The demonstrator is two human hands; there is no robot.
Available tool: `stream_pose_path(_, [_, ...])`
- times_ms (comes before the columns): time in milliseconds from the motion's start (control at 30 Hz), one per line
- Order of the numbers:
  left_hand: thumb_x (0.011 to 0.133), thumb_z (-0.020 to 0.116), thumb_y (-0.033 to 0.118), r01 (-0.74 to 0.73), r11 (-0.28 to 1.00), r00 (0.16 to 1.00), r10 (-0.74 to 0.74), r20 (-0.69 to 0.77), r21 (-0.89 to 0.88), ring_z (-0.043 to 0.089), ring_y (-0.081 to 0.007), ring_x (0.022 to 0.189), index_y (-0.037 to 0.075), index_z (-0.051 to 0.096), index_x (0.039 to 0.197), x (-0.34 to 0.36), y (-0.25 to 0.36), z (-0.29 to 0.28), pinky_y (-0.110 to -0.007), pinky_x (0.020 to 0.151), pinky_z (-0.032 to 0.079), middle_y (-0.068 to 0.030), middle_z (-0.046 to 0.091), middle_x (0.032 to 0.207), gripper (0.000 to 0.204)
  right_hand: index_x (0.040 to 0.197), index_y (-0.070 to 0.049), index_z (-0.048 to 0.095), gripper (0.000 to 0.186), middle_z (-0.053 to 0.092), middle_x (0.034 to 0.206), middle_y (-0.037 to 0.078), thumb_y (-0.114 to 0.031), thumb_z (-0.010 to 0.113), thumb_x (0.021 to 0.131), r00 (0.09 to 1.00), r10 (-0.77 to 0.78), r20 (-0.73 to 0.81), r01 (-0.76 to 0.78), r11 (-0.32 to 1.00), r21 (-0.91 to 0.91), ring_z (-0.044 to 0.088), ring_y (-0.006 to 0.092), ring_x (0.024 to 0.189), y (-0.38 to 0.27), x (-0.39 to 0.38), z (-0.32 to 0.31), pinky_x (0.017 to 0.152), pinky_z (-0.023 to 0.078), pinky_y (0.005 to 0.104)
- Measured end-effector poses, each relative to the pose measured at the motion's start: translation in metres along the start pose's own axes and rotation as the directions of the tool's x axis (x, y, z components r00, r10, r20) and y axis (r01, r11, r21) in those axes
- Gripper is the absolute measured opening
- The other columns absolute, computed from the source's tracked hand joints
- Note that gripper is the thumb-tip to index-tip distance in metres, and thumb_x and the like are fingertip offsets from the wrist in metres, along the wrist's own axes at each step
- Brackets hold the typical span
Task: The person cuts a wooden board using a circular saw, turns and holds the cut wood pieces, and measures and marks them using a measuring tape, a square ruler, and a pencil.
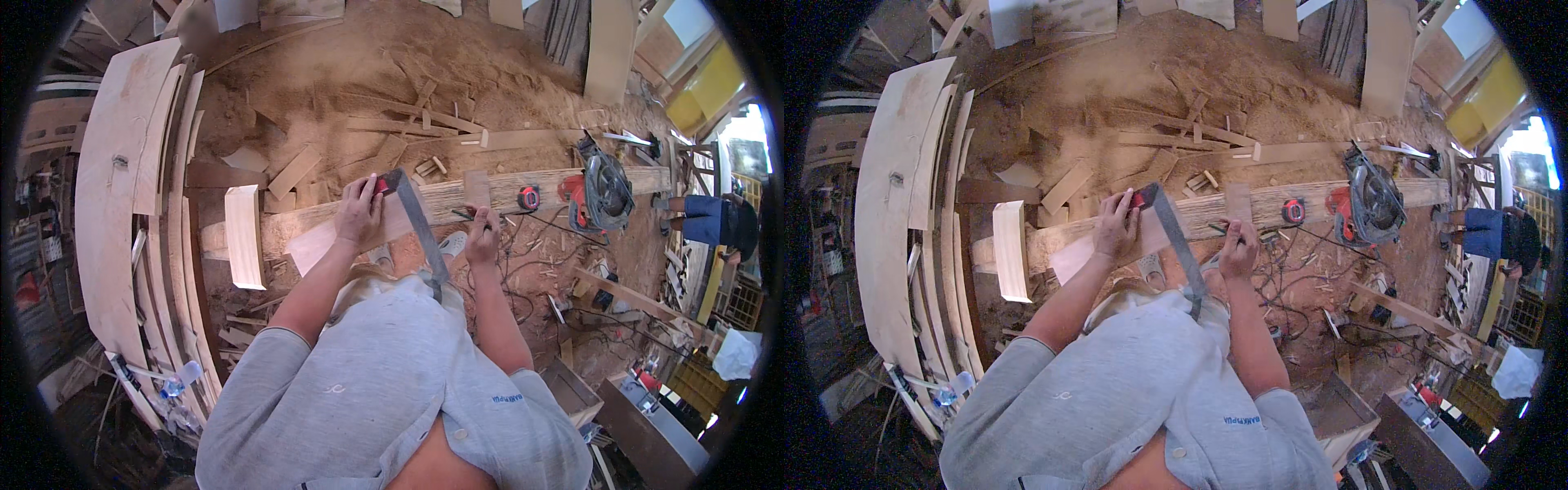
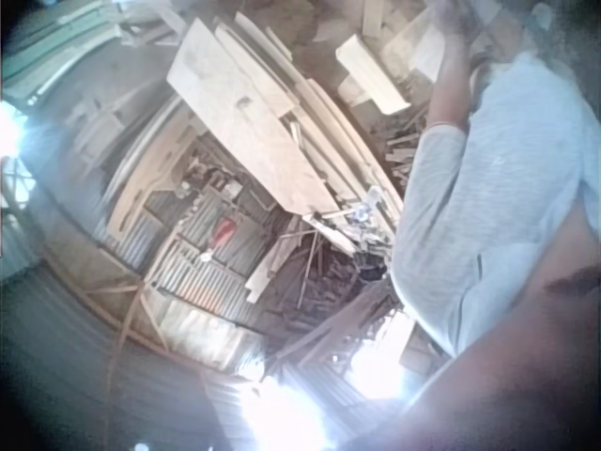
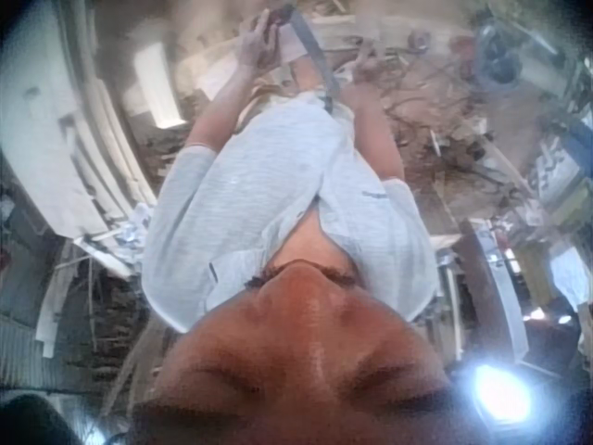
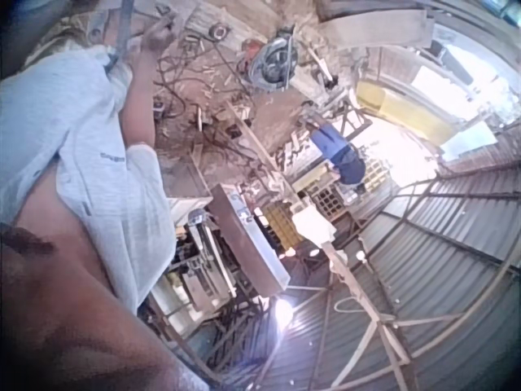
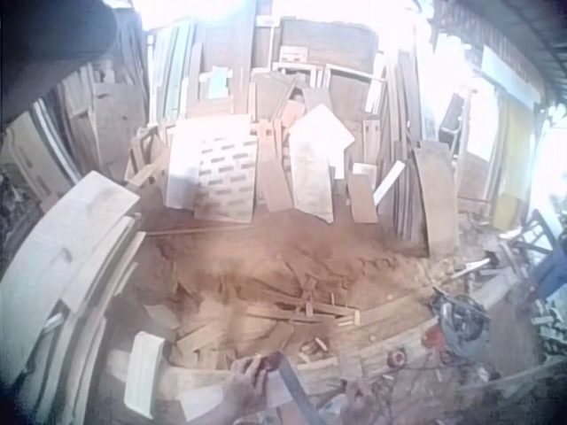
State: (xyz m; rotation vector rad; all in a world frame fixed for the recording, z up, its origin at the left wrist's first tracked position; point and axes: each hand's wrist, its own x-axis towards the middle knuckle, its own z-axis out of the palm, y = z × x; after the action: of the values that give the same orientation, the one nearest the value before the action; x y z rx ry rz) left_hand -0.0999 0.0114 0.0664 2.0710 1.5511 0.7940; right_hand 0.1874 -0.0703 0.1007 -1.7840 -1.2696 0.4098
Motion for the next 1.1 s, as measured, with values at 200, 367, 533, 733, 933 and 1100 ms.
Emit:
stream_pose_path(200, [0.099, 0.071, 0.022, -0.152, 0.984, 0.988, 0.153, -0.003, 0.093, 0.061, -0.0364, 0.118, 0.005, 0.064, 0.145, 0.001, -0.005, 0.004, -0.046, 0.104, 0.054, -0.0164, 0.064, 0.128, 0.05, 0.117, -0.003, 0.077, 0.033, 0.078, 0.101, 0.017, -0.029, 0.057, 0.111, 0.968, 0.083, 0.236, -0.11, 0.989, 0.103, 0.075, 0.0321, 0.094, -0.025, 0.016, 0.026, 0.085, 0.057, 0.041])
stream_pose_path(367, [0.098, 0.072, 0.022, -0.167, 0.979, 0.985, 0.169, -0.011, 0.114, 0.062, -0.0363, 0.116, 0.006, 0.065, 0.145, 0.002, -0.004, 0.005, -0.046, 0.102, 0.054, -0.0159, 0.064, 0.126, 0.05, 0.124, -0.002, 0.075, 0.029, 0.078, 0.112, 0.017, -0.021, 0.06, 0.107, 0.949, 0.043, 0.311, -0.099, 0.981, 0.164, 0.076, 0.0289, 0.104, -0.032, 0.009, 0.038, 0.093, 0.057, 0.0384])
stream_pose_path(533, [0.097, 0.073, 0.022, -0.159, 0.98, 0.986, 0.164, -0.041, 0.117, 0.063, -0.0351, 0.113, 0.01, 0.066, 0.145, 0.001, -0.005, 0.006, -0.044, 0.101, 0.056, -0.0144, 0.065, 0.124, 0.049, 0.13, -0.001, 0.073, 0.032, 0.078, 0.116, 0.017, -0.016, 0.06, 0.105, 0.938, 0.02, 0.346, -0.06, 0.993, 0.103, 0.076, 0.0274, 0.109, -0.042, 0.007, 0.041, 0.097, 0.058, 0.0371])
stream_pose_path(733, [0.097, 0.073, 0.024, -0.215, 0.956, 0.976, 0.215, 0.021, 0.201, 0.061, -0.0345, 0.116, 0.025, 0.066, 0.148, -0.002, -0.012, 0.008, -0.045, 0.103, 0.055, -0.0135, 0.062, 0.128, 0.052, 0.132, 0.0, 0.07, 0.035, 0.075, 0.124, 0.023, -0.016, 0.059, 0.103, 0.921, -0.073, 0.382, 0.034, 0.994, 0.106, 0.074, 0.0365, 0.117, -0.042, 0.006, 0.044, 0.103, 0.056, 0.0425])
stream_pose_path(933, [0.095, 0.076, 0.032, -0.219, 0.957, 0.976, 0.216, 0.036, 0.19, 0.06, -0.0374, 0.118, 0.024, 0.067, 0.148, -0.003, -0.012, 0.009, -0.048, 0.103, 0.054, -0.0155, 0.061, 0.13, 0.055, 0.132, 0.001, 0.07, 0.036, 0.075, 0.126, 0.024, -0.018, 0.059, 0.103, 0.91, -0.065, 0.409, 0.026, 0.995, 0.101, 0.073, 0.0371, 0.119, -0.045, 0.007, 0.042, 0.104, 0.056, 0.0431])
stream_pose_path(1100, [0.092, 0.077, 0.039, -0.223, 0.956, 0.974, 0.211, 0.078, 0.189, 0.057, -0.039, 0.121, 0.023, 0.065, 0.15, -0.002, -0.005, 0.003, -0.049, 0.107, 0.052, -0.0178, 0.058, 0.134, 0.061, 0.133, 0.001, 0.069, 0.037, 0.075, 0.126, 0.023, -0.019, 0.058, 0.105, 0.895, 0.006, 0.446, -0.059, 0.993, 0.106, 0.073, 0.0362, 0.12, -0.041, 0.008, 0.044, 0.105, 0.055, 0.0423])
